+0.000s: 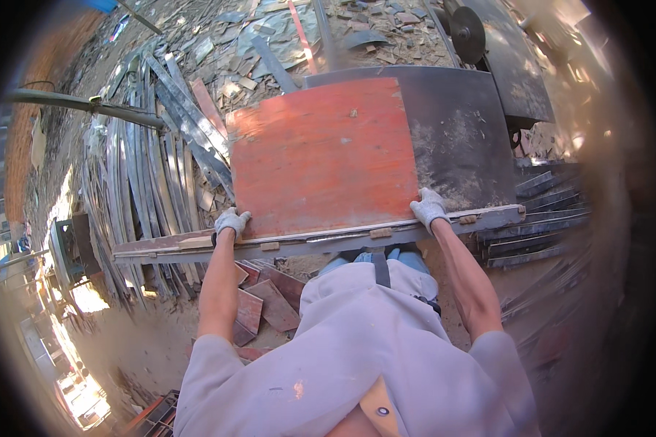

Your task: The person places red and gray metal sheets onto a cutting machine, aligns them, and cuts them into smaller pieces. The person then stacks the cut pieces on the floor.

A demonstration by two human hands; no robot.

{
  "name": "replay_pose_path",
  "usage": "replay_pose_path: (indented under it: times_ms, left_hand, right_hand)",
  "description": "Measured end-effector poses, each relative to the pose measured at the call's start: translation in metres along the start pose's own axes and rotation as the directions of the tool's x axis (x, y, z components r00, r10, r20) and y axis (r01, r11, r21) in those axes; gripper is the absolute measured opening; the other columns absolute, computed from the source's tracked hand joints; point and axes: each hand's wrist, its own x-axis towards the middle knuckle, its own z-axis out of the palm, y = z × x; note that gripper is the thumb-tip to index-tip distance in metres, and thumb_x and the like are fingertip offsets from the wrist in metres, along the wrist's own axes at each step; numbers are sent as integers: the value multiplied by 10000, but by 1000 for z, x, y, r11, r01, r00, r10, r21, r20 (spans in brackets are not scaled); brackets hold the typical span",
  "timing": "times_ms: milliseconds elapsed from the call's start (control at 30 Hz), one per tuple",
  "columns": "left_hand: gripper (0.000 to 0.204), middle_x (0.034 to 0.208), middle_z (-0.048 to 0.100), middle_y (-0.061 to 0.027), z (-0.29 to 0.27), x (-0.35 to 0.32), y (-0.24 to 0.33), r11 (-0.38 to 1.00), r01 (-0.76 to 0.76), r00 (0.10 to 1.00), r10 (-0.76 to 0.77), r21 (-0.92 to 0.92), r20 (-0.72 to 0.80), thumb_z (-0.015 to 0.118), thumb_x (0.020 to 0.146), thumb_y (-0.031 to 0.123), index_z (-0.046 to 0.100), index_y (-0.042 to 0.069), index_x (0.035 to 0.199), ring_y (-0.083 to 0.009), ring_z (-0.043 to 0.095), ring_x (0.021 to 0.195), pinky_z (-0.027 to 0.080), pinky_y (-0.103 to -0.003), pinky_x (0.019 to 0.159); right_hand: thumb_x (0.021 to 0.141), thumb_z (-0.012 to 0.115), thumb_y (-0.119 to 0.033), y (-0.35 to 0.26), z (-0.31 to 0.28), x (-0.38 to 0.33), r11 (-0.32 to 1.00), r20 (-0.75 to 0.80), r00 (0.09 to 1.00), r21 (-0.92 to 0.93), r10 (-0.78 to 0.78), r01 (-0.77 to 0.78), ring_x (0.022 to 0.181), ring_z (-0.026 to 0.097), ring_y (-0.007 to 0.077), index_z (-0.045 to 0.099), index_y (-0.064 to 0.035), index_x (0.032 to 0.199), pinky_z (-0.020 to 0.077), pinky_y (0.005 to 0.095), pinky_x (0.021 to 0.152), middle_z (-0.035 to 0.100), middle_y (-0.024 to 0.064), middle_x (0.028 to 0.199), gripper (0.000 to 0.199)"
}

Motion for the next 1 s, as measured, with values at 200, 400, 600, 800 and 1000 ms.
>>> replay_pose_path:
  times_ms: [200,400,600,800,1000]
  left_hand:
    - [719,1480,629,-170,-9,-13,15,999,34,999,-35,32,20,643,931,616,610,134,1463,-340,567,1401,289,-518,1236]
    - [674,1468,609,-142,25,-43,12,999,-10,920,21,31,-390,706,899,502,589,122,1445,-351,506,1429,188,-588,1280]
    - [450,1340,660,-153,135,-140,22,870,-310,551,-164,-383,-818,728,922,238,636,73,1330,-364,561,1309,348,-526,1204]
    - [432,1290,698,-163,301,-310,75,656,191,829,-506,-730,-237,718,921,318,691,108,1297,-365,610,1241,473,-472,1079]
    - [524,1150,764,-156,510,-478,94,508,604,797,-399,-614,454,755,854,419,734,110,1277,-330,711,1098,540,-433,998]
  right_hand:
    - [823,670,-289,13,10,-1,993,-41,998,-109,-51,47,1244,636,417,682,-49,1324,513,480,1064,673,260,1314,555]
    - [826,667,-280,12,11,0,979,-47,990,-161,-135,125,1212,644,420,691,-1,1246,511,483,1049,694,264,1252,505]
    - [862,672,-244,7,3,-1,916,89,972,-325,-217,235,1181,677,445,663,14,1279,549,504,1011,695,283,1261,490]
    - [857,683,-179,-3,6,-5,792,177,926,-481,-333,377,1087,737,417,768,44,1083,602,465,928,737,302,1145,329]
    - [859,677,-221,-3,1,-18,866,99,930,-342,-354,366,1113,722,430,747,65,1092,592,481,940,728,328,1144,375]
